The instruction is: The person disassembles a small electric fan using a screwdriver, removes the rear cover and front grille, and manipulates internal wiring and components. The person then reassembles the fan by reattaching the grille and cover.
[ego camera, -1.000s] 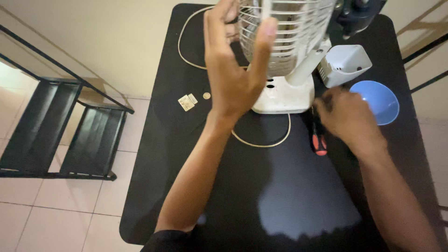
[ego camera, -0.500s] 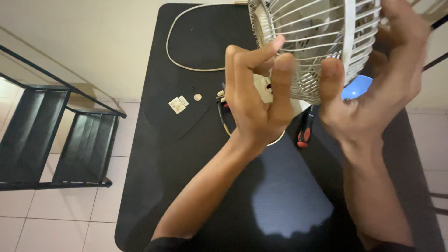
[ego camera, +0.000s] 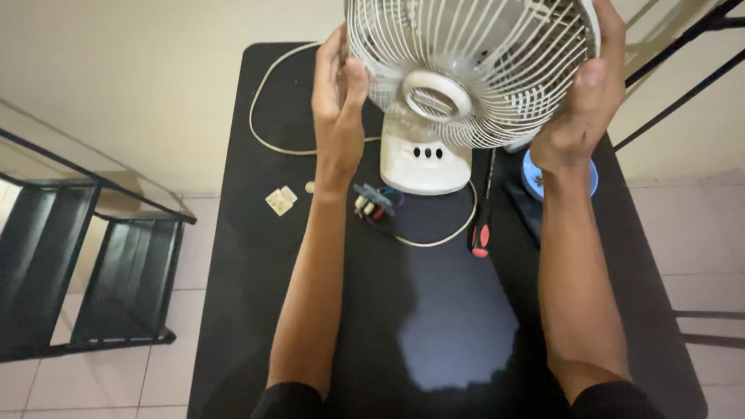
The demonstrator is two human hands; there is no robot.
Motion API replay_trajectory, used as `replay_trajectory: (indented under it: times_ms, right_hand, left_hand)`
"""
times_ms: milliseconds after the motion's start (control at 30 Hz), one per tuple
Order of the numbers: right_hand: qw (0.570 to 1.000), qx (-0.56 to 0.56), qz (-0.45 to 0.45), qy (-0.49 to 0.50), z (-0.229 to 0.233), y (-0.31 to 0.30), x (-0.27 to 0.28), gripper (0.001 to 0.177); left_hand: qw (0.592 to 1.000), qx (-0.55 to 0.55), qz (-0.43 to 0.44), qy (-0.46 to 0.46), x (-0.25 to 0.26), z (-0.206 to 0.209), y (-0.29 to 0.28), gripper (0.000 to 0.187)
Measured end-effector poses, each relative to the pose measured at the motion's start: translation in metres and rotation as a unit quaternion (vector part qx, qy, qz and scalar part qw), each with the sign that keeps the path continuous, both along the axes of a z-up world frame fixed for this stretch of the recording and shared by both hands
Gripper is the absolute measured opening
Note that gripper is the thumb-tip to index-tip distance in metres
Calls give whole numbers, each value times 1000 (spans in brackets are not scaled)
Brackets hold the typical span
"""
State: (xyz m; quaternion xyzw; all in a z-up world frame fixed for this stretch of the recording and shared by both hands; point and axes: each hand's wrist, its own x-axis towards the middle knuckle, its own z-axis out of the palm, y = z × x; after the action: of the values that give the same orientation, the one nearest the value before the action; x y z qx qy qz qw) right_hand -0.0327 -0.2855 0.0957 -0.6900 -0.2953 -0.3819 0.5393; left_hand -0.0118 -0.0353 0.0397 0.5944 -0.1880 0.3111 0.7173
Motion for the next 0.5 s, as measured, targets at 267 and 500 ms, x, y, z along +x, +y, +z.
replay_trajectory:
  times_ms: [267,500]
  right_hand:
    - [981,109,157,40,-7,-12,32,66]
    - [973,109,193,72,-11,-21,41,59]
  left_hand:
    - [996,57,40,-46,-6,19,14,23]
    - [999,24,3,21,-1,37,19,17]
